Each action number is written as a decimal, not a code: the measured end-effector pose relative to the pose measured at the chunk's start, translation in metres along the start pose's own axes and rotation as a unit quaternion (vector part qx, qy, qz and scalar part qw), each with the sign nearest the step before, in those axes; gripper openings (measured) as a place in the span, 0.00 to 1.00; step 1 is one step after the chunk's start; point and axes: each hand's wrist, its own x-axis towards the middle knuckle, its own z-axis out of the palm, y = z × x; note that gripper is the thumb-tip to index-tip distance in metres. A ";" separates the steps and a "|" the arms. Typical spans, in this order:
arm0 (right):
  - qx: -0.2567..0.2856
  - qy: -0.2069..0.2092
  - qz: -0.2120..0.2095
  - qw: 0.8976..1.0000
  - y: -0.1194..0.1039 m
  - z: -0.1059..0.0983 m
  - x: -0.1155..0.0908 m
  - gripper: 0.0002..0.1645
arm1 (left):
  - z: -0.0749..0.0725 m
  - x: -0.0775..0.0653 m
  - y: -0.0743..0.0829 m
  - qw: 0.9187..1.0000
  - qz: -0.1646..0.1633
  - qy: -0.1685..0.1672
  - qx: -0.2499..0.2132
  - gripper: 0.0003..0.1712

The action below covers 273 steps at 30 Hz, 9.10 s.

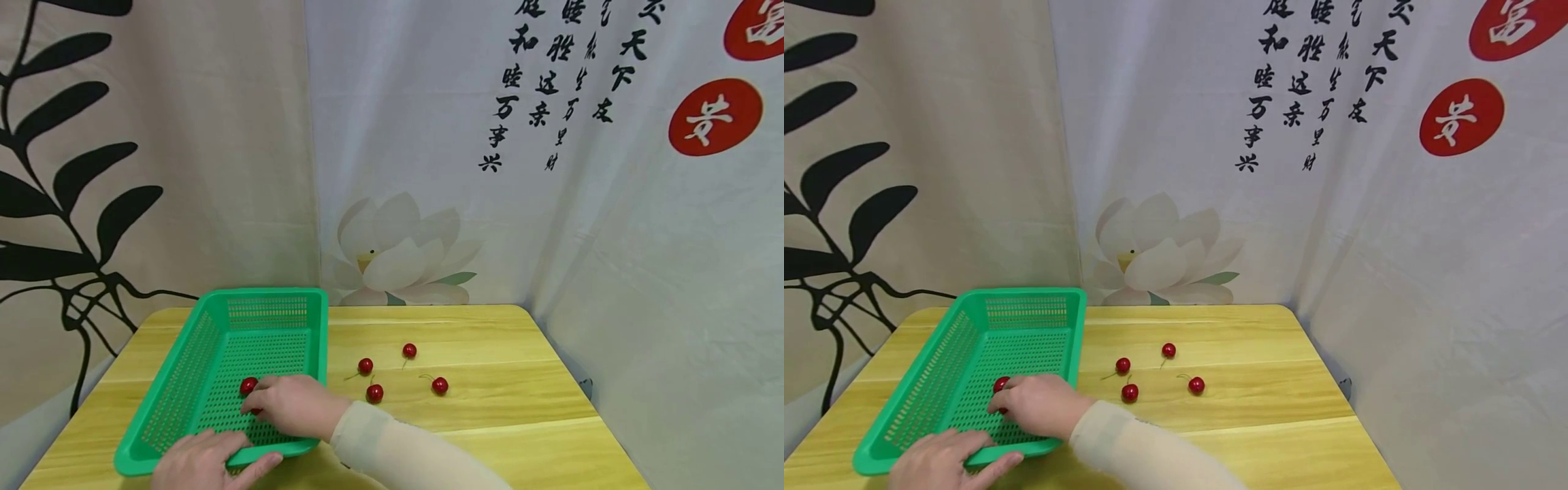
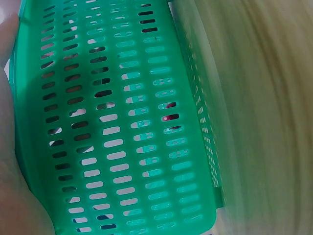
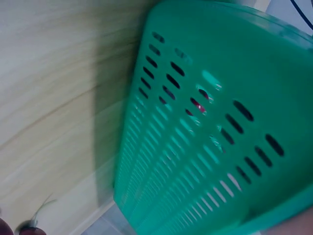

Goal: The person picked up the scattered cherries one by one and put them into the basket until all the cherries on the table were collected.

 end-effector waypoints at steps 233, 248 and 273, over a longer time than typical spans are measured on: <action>0.106 0.062 0.163 0.979 0.085 0.057 -0.150 0.14 | -0.006 -0.001 0.000 0.998 -0.035 -0.061 0.001 0.24; 0.090 0.083 0.150 0.981 0.087 0.057 -0.151 0.16 | -0.005 0.000 0.000 0.999 -0.027 -0.048 -0.001 0.24; 0.130 0.125 0.158 0.971 0.074 0.012 -0.150 0.18 | -0.005 -0.001 0.002 0.998 -0.044 -0.052 0.001 0.24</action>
